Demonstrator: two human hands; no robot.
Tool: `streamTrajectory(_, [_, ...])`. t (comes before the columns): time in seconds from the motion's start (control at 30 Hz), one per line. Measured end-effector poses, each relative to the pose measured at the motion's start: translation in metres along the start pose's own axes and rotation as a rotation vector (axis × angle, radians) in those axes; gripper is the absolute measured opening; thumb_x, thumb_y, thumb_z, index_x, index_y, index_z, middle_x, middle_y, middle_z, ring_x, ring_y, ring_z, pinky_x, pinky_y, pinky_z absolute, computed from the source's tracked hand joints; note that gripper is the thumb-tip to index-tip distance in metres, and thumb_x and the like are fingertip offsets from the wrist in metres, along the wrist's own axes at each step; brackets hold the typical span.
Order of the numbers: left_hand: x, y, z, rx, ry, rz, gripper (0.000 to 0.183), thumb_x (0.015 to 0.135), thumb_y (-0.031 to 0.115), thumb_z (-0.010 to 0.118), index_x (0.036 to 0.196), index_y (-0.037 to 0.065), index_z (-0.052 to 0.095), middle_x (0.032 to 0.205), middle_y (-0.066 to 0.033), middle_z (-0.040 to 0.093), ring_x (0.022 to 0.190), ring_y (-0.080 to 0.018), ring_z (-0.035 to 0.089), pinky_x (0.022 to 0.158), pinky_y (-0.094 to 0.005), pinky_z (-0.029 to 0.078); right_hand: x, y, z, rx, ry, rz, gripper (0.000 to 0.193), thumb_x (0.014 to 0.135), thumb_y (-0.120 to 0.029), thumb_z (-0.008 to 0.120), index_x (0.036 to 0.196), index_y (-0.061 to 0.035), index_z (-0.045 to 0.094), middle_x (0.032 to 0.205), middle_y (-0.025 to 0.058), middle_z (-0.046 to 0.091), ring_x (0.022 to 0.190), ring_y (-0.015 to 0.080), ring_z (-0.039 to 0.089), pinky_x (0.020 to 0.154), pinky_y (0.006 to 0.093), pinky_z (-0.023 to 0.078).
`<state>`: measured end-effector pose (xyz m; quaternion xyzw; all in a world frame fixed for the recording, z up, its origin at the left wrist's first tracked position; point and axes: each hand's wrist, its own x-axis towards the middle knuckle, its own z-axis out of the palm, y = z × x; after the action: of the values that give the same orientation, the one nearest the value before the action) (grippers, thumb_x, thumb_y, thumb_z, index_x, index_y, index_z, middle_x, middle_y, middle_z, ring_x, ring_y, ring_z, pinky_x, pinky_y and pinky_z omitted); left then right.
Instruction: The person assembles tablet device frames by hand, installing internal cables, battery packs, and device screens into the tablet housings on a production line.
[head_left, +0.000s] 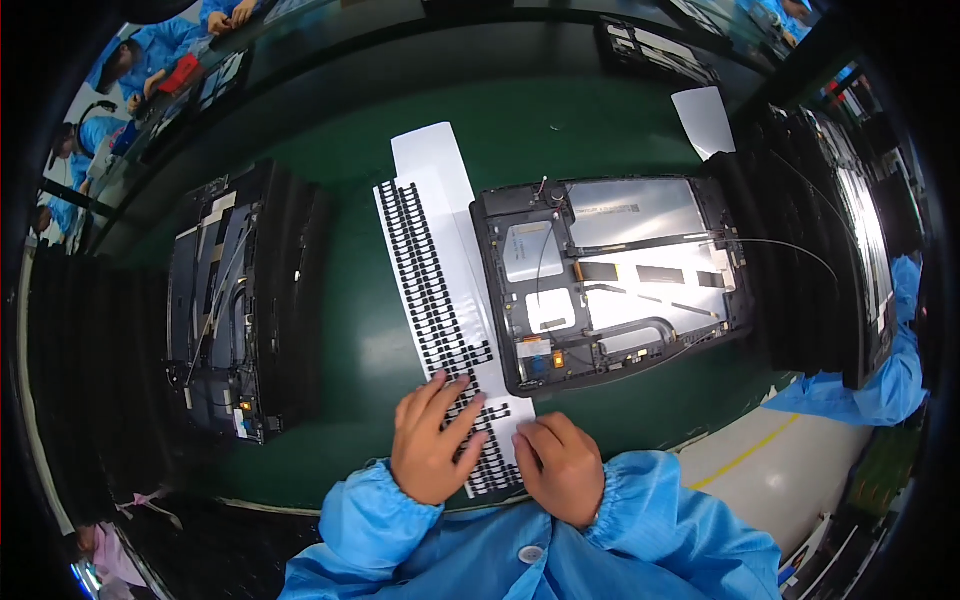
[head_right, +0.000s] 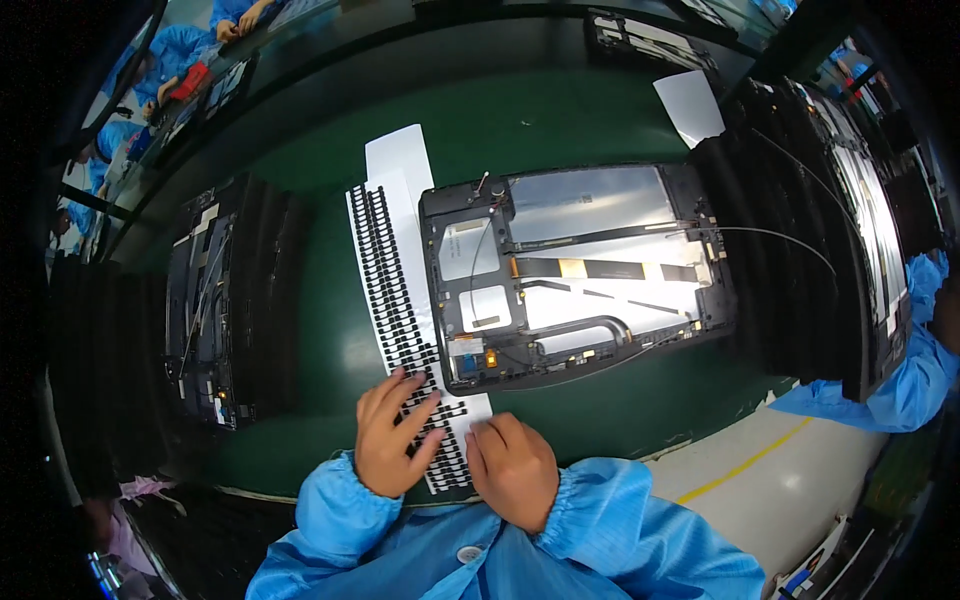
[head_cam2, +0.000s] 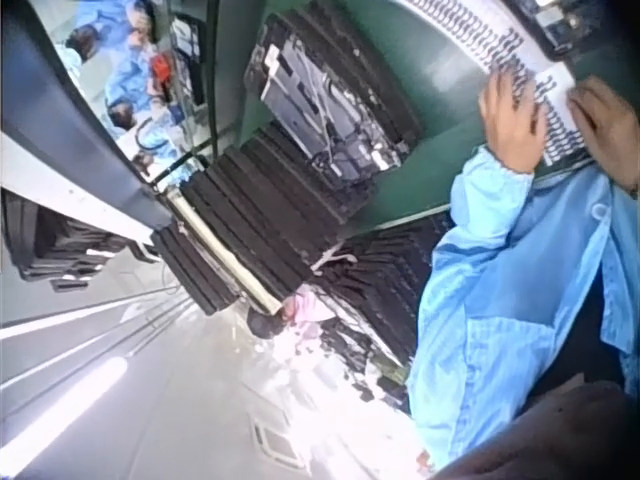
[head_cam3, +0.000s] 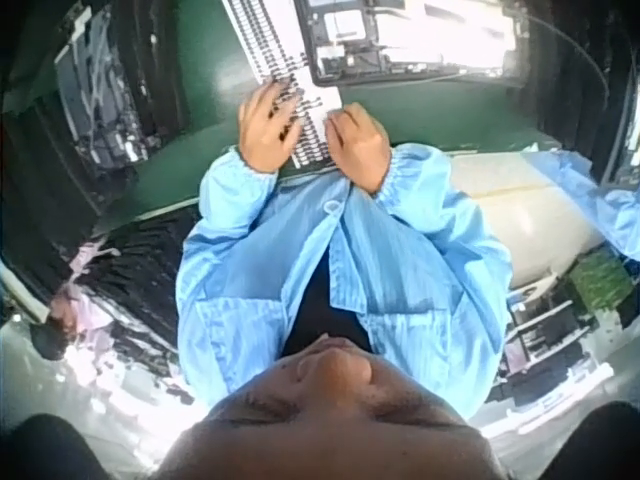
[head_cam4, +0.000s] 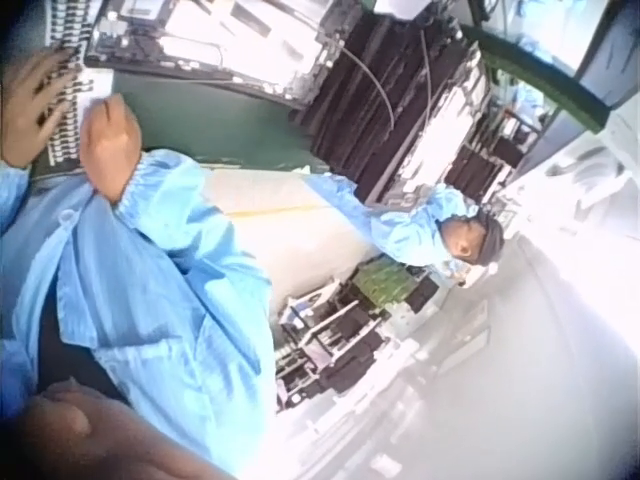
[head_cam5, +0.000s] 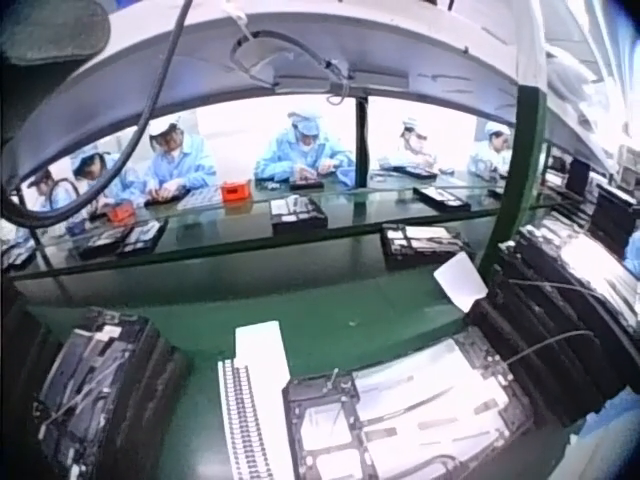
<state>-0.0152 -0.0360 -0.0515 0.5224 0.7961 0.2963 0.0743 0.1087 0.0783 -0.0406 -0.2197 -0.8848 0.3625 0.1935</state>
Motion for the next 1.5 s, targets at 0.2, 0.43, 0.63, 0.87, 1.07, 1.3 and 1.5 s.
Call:
streamTrajectory(0.2, [-0.005, -0.002, 0.002, 0.035, 0.007, 0.012, 0.041, 0.066, 0.013, 0.067, 0.105, 0.005, 0.059, 0.114, -0.0144, 0.052, 0.109, -0.0355, 0.045, 0.089, -0.046, 0.035, 0.008, -0.006, 0.025, -0.255, 0.081, -0.056, 0.01, 0.07, -0.004, 0.062, 0.077, -0.0005, 0.056, 0.073, 0.0119, 0.052, 0.06, 0.0289, 0.054, 0.054, 0.0382, 0.045])
streamTrajectory(0.43, [-0.004, 0.0, 0.004, 0.054, 0.011, 0.011, 0.04, 0.065, 0.012, 0.067, 0.104, 0.005, 0.06, 0.114, -0.0154, 0.052, 0.109, -0.0361, 0.045, 0.089, -0.046, 0.035, 0.01, -0.004, 0.019, -0.191, 0.076, -0.102, 0.011, 0.07, -0.004, 0.062, 0.073, -0.003, 0.051, 0.072, 0.0115, 0.051, 0.062, 0.0289, 0.052, 0.056, 0.0369, 0.043])
streamTrajectory(0.63, [-0.001, 0.007, -0.004, -0.035, 0.062, -0.054, 0.033, 0.065, 0.008, 0.067, 0.098, 0.004, 0.062, 0.107, -0.0156, 0.055, 0.103, -0.0349, 0.049, 0.087, -0.0443, 0.036, 0.015, -0.007, -0.078, 0.303, -0.046, 0.088, 0.011, 0.072, -0.002, 0.061, 0.077, -0.0003, 0.051, 0.074, 0.0125, 0.051, 0.067, 0.0265, 0.052, 0.06, 0.034, 0.042])
streamTrajectory(0.87, [0.066, 0.087, -0.023, -0.155, 0.077, 0.245, 0.029, 0.062, 0.003, 0.065, 0.091, 0.004, 0.064, 0.1, -0.0106, 0.06, 0.094, -0.0296, 0.056, 0.08, -0.042, 0.043, 0.039, 0.057, -0.184, 0.176, 0.028, 0.11, 0.009, 0.068, 0.002, 0.057, 0.074, -0.0006, 0.051, 0.079, 0.0119, 0.053, 0.074, 0.0256, 0.05, 0.07, 0.0311, 0.039])
streamTrajectory(1.07, [0.11, 0.103, 0.022, -0.118, -0.069, 0.384, 0.026, 0.065, 0.005, 0.061, 0.091, 0.004, 0.064, 0.102, -0.0085, 0.06, 0.094, -0.026, 0.056, 0.079, -0.0377, 0.044, 0.069, 0.086, -0.176, 0.094, -0.097, -0.005, 0.006, 0.059, -0.004, 0.057, 0.059, -0.0032, 0.051, 0.118, 0.0194, 0.049, 0.114, 0.0386, 0.036, 0.094, 0.0436, 0.028])
streamTrajectory(1.3, [0.112, 0.103, 0.025, -0.064, -0.123, 0.349, 0.025, 0.066, 0.007, 0.06, 0.091, 0.005, 0.065, 0.103, -0.0059, 0.06, 0.097, -0.0236, 0.055, 0.081, -0.0356, 0.043, 0.077, 0.092, -0.175, 0.075, -0.084, -0.014, 0.007, 0.055, -0.004, 0.057, 0.056, -0.0026, 0.051, 0.118, 0.0195, 0.049, 0.108, 0.0371, 0.038, 0.093, 0.0423, 0.028])
streamTrajectory(1.5, [0.111, 0.101, 0.024, -0.041, -0.146, 0.349, 0.022, 0.074, 0.01, 0.055, 0.093, 0.006, 0.064, 0.106, -0.005, 0.06, 0.101, -0.0214, 0.054, 0.085, -0.0325, 0.042, 0.079, 0.089, -0.173, 0.013, -0.079, 0.0, 0.006, 0.054, -0.004, 0.057, 0.057, -0.0028, 0.051, 0.116, 0.0185, 0.05, 0.106, 0.0352, 0.039, 0.092, 0.0408, 0.027])
